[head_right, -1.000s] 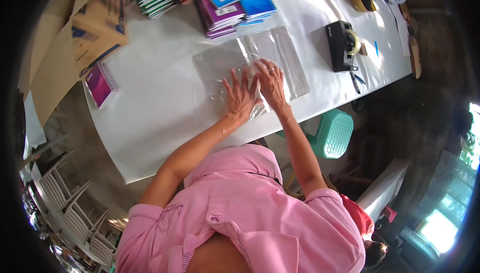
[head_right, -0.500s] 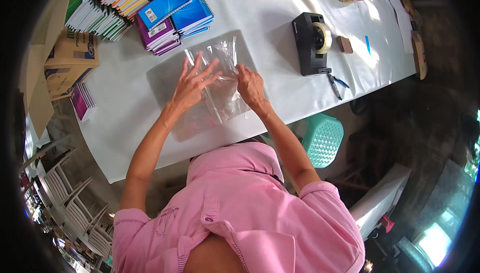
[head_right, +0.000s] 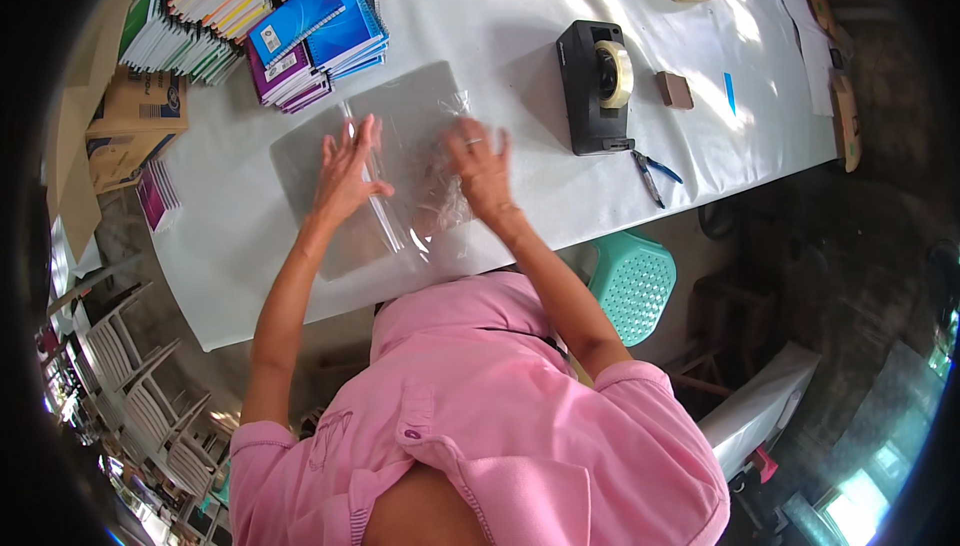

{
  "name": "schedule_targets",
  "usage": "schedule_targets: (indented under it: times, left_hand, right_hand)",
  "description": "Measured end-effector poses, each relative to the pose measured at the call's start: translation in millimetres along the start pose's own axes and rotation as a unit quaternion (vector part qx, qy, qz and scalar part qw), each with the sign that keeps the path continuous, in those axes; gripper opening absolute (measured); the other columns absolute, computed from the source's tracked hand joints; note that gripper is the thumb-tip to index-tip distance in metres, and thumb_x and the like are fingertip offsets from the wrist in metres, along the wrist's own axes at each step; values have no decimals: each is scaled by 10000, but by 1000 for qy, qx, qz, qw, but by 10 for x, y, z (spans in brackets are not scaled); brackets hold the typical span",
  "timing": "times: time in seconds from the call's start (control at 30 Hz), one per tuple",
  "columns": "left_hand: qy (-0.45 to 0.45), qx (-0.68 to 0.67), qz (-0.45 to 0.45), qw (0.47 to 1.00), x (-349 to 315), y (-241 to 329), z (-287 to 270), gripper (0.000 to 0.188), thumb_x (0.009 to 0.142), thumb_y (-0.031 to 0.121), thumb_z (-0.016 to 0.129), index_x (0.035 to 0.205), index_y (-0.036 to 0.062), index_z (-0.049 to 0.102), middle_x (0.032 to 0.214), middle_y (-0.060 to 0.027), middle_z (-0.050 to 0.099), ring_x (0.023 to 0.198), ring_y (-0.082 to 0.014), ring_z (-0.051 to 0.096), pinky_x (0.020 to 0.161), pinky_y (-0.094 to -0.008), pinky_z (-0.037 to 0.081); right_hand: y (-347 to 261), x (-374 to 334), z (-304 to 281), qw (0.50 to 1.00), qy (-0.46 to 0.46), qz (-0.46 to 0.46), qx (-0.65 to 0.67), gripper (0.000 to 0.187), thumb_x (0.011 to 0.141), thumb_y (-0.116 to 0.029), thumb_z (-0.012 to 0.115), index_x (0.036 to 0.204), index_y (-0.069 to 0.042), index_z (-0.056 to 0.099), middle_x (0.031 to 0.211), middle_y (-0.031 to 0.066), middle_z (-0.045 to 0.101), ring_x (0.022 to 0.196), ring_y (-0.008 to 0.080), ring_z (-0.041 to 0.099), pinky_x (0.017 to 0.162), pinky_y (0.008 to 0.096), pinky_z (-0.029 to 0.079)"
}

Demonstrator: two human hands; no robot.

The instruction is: The person wraps spiral-bound notebooks in clear plastic sleeves at a table. They pick up notebooks from stacks, place them into sleeves, fold the plastic edges, and seal them with tape from a dispenser. The wrapped notebooks are set aside on the table.

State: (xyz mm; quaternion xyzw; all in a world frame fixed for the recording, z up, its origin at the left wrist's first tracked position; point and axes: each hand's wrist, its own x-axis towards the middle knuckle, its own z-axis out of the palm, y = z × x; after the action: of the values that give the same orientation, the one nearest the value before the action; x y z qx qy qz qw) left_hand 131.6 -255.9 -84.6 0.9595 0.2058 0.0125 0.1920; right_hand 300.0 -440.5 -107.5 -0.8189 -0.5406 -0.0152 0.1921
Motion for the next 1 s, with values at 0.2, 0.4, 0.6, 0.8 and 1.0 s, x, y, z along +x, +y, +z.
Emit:
schedule_targets:
  times: [0.2, 0.4, 0.6, 0.8, 1.0]
  left_hand:
    - [49, 39, 28, 998, 50, 148, 27, 914, 699, 286, 785, 1477, 167, 321, 1530, -63, 311, 1414, -374, 238, 1080, -654, 212]
    - [-8, 7, 101, 995, 249, 642, 551, 694, 829, 325, 678, 1451, 231, 385, 1531, -33, 317, 1417, -332, 256, 1077, -658, 218]
    - [87, -152, 51, 983, 422, 675, 540, 706, 826, 310, 686, 1456, 241, 373, 1505, -49, 365, 1411, -338, 273, 1079, -651, 213]
    - [29, -28, 49, 998, 489, 765, 582, 761, 756, 410, 723, 1434, 247, 418, 1494, -40, 386, 1424, -337, 248, 1084, -642, 215]
    - [-46, -1, 203, 978, 360, 990, 480, 768, 722, 497, 713, 1410, 274, 451, 1483, 13, 404, 1425, -330, 238, 1091, -647, 214]
  right_hand:
    - [332, -14, -399, 988, 89, 107, 61, 448, 804, -7, 597, 1244, -68, 536, 1340, 164, 468, 1245, 323, 434, 1035, 485, 337]
    - [190, -280, -436, 981, 113, 70, 142, 460, 767, 14, 680, 1202, -66, 555, 1241, 166, 531, 1152, 348, 496, 961, 432, 405]
    - [1270, -852, -622, 889, 230, 362, 161, 796, 645, -227, 887, 1220, 49, 411, 1132, 175, 455, 1024, 268, 494, 883, 355, 457]
    - [1256, -415, -559, 821, 275, 367, 340, 845, 620, -190, 875, 1254, 50, 370, 1196, 235, 457, 1108, 307, 481, 954, 396, 407]
    - [958, -58, -574, 854, 278, 386, 210, 808, 608, -234, 845, 1190, 89, 386, 1074, 217, 460, 1008, 330, 481, 892, 439, 395]
